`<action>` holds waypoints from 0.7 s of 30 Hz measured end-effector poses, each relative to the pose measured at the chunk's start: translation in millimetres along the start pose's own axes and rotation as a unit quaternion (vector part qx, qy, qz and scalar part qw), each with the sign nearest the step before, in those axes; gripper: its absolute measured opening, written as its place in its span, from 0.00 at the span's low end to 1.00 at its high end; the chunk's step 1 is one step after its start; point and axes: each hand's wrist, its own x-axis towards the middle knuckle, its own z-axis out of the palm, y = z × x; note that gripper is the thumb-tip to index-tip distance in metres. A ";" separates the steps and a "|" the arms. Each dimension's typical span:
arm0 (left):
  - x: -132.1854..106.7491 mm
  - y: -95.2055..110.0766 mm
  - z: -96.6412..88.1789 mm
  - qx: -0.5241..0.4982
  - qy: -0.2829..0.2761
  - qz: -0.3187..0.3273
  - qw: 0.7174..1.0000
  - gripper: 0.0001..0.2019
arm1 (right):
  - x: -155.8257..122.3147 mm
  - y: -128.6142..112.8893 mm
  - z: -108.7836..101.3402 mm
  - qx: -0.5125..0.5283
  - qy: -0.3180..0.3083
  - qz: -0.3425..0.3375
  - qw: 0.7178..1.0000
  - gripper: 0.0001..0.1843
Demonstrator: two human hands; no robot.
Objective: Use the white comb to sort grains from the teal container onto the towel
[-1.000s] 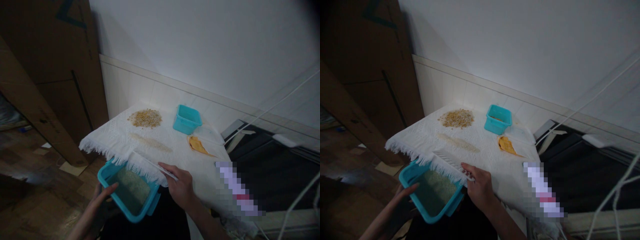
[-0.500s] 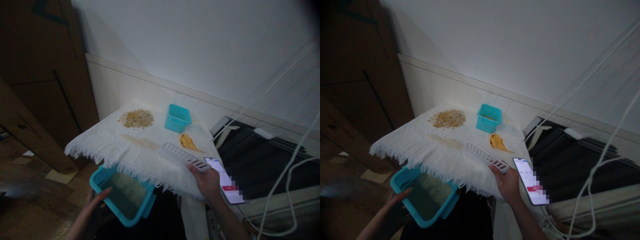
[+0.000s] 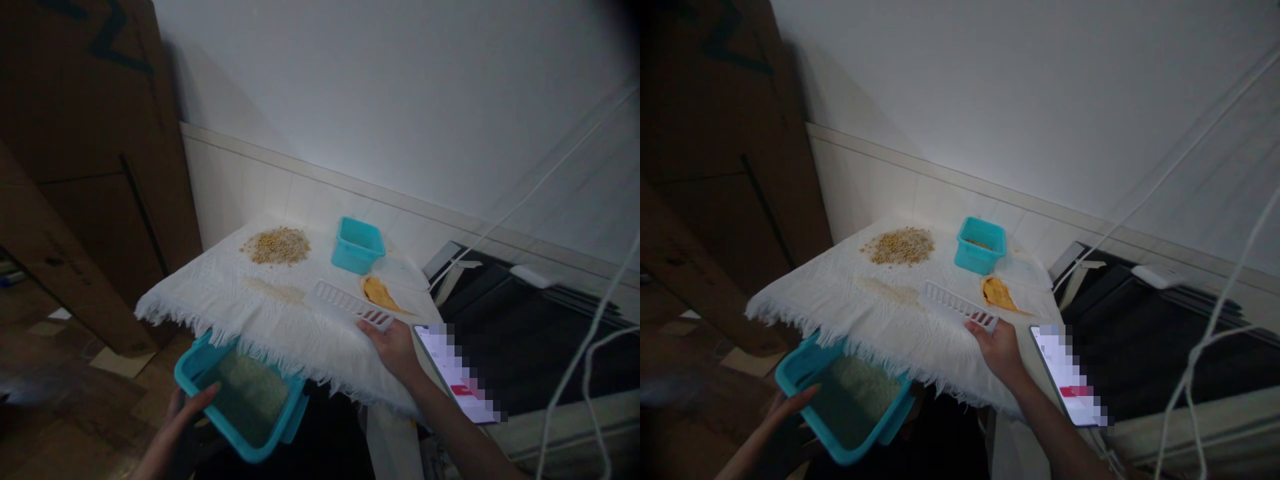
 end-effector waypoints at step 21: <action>-16.6 4.9 -6.0 -0.020 -0.016 0.044 0.999 0.45 | 47.1 -17.6 89.1 0.095 -0.104 -0.008 0.990 0.22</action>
